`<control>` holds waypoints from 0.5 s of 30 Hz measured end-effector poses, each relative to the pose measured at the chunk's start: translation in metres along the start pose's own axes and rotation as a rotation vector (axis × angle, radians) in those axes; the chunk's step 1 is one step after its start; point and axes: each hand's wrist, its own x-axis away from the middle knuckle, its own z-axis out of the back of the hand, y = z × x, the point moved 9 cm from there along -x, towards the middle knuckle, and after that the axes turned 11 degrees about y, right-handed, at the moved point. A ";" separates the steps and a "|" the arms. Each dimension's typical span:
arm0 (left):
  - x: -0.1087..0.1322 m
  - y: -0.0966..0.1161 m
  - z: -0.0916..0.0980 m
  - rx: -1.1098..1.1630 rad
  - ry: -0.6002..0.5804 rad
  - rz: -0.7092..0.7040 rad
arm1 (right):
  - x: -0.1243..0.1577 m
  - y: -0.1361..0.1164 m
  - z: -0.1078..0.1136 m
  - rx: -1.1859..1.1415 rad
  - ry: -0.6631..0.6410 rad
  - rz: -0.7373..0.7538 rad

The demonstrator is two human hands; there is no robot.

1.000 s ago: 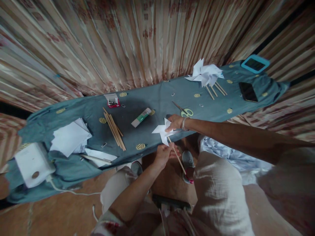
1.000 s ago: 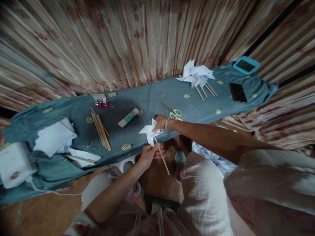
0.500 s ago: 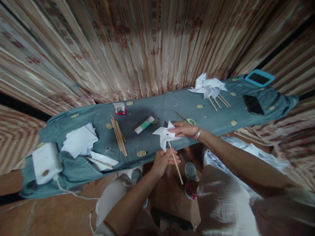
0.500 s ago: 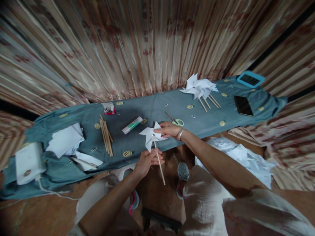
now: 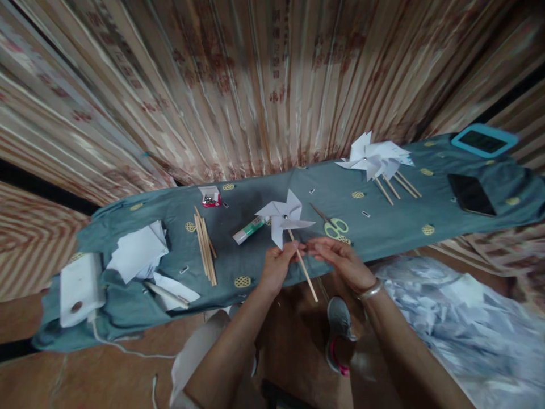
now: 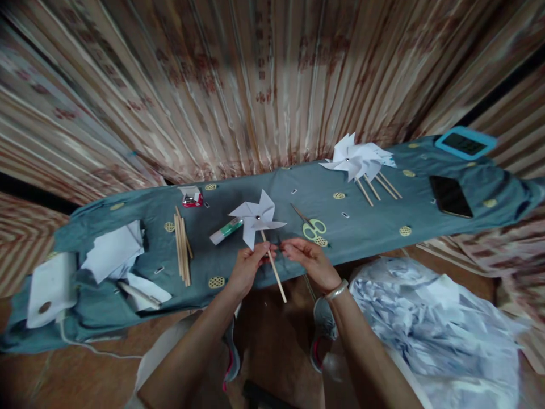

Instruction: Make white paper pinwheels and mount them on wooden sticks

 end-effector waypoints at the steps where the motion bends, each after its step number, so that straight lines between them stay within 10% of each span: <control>1: -0.003 0.003 0.001 -0.013 0.019 -0.030 | 0.003 -0.002 -0.007 0.052 -0.084 0.011; 6: -0.013 0.010 0.000 -0.085 0.083 -0.111 | 0.015 0.002 -0.032 0.130 -0.394 -0.048; 15: -0.011 0.002 -0.013 -0.041 0.058 -0.048 | 0.008 0.005 -0.033 0.078 -0.342 -0.043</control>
